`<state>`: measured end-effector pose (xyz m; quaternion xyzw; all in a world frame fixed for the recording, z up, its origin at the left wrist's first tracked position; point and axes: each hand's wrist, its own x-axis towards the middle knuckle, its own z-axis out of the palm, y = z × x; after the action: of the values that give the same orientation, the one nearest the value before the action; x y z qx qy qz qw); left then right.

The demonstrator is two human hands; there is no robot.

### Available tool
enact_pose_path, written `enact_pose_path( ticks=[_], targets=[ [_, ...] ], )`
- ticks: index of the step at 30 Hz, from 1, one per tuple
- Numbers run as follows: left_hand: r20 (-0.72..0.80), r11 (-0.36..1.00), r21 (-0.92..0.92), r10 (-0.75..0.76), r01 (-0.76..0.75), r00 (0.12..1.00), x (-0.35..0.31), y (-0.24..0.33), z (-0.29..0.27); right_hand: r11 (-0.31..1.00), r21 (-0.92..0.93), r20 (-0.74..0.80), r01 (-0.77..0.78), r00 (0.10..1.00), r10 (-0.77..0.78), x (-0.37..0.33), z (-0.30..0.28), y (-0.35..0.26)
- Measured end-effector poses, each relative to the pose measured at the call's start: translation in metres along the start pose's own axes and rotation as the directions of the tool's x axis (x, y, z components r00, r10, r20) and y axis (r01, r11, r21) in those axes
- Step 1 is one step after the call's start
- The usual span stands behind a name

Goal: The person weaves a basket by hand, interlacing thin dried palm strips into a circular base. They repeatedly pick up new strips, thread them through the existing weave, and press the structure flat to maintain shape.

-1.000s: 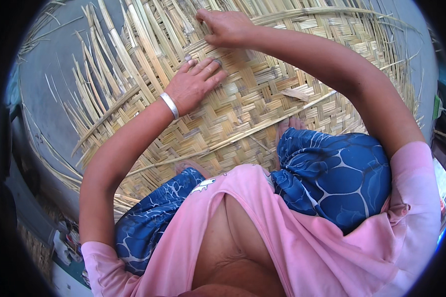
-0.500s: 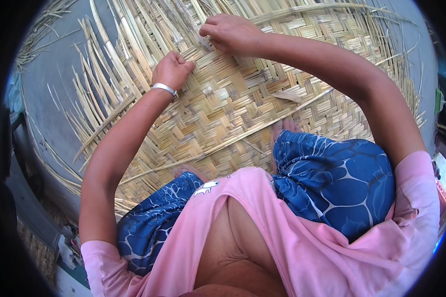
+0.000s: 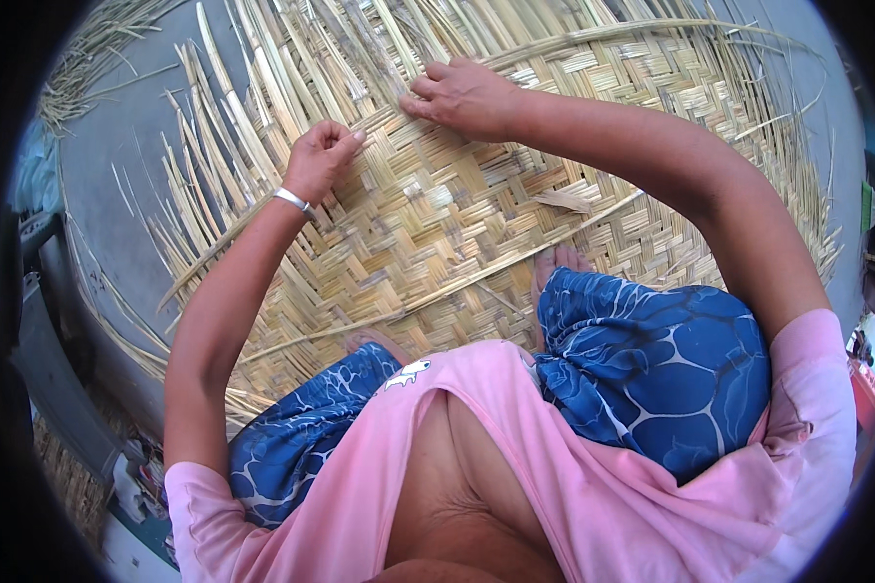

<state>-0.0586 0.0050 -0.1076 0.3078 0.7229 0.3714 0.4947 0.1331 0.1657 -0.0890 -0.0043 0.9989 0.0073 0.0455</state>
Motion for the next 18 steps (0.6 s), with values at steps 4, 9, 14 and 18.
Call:
enact_pose_path(
  ticks=[4, 9, 14, 18],
  targets=[
    [-0.110, 0.984, -0.126, -0.137, 0.123, 0.984, -0.050, -0.005, -0.040, 0.998, -0.053, 0.079, 0.015, 0.997, -0.011, 0.013, -0.003, -0.001],
    [-0.313, 0.744, -0.639, -0.484, 0.197, 0.817, -0.111, -0.067, -0.105, 0.995, -0.101, 0.292, 0.016, 0.956, 0.014, 0.034, -0.018, -0.007],
    [-0.390, 0.463, -0.876, -0.509, -0.138, 0.767, -0.130, -0.113, -0.161, 0.983, -0.145, 0.400, 0.109, 0.916, -0.042, 0.043, -0.026, -0.007],
    [-0.421, 0.393, -0.881, -0.403, -0.262, 0.813, -0.126, -0.134, -0.182, 0.977, -0.160, 0.500, 0.138, 0.865, -0.040, 0.054, -0.043, -0.015]
  ],
)
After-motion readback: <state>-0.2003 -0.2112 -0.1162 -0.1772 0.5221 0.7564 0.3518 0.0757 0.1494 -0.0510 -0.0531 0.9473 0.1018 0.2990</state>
